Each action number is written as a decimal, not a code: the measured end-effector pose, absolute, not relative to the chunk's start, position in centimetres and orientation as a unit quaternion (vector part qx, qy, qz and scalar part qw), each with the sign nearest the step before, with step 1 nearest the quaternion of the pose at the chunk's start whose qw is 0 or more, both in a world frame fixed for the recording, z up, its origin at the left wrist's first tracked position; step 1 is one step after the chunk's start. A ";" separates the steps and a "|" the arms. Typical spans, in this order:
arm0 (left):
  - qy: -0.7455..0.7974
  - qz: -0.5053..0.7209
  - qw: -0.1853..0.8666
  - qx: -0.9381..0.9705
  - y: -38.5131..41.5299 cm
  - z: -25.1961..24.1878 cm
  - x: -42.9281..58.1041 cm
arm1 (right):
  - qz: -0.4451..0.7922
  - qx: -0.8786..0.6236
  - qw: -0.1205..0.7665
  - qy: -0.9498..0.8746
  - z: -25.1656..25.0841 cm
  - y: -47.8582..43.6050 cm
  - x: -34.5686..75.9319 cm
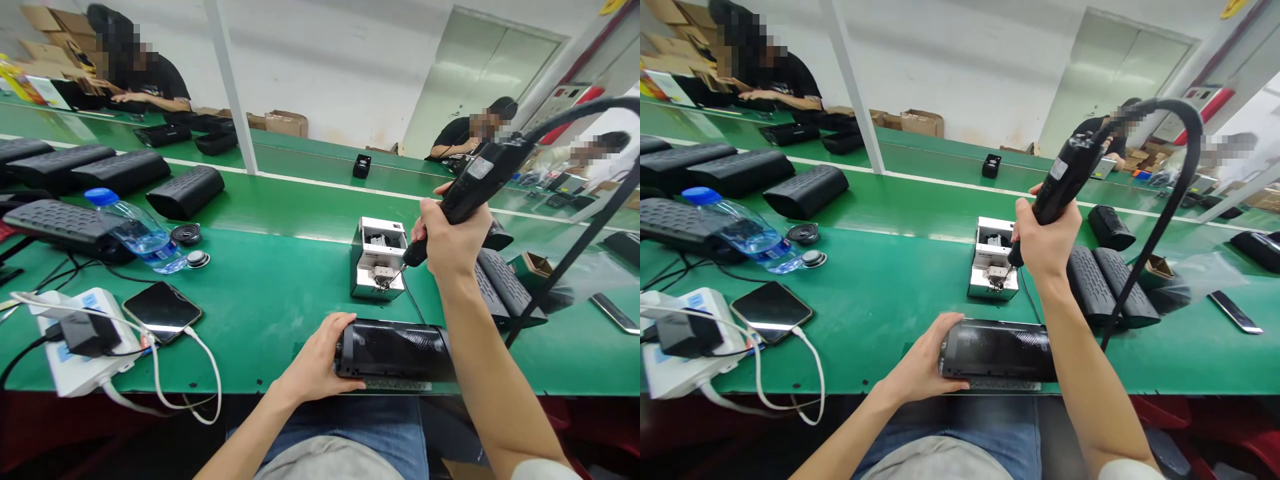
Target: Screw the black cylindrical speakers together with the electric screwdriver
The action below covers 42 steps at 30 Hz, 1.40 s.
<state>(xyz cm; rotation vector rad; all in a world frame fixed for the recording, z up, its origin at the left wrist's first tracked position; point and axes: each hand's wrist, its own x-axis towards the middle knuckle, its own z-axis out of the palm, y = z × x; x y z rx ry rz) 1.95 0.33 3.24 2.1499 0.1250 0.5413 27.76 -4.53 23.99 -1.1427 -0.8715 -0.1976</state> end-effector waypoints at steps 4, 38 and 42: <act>0.054 0.220 0.443 0.867 0.3 3.4 1.9 | -0.077 -0.525 0.749 -0.397 23.9 -5.2 27.4; 0.052 0.213 0.440 0.871 0.5 3.4 1.9 | 0.008 -0.464 0.706 -0.534 24.5 -4.3 28.4; 0.053 0.214 0.441 0.870 0.5 3.3 2.0 | -0.052 -0.481 0.723 -0.493 24.3 -4.1 28.0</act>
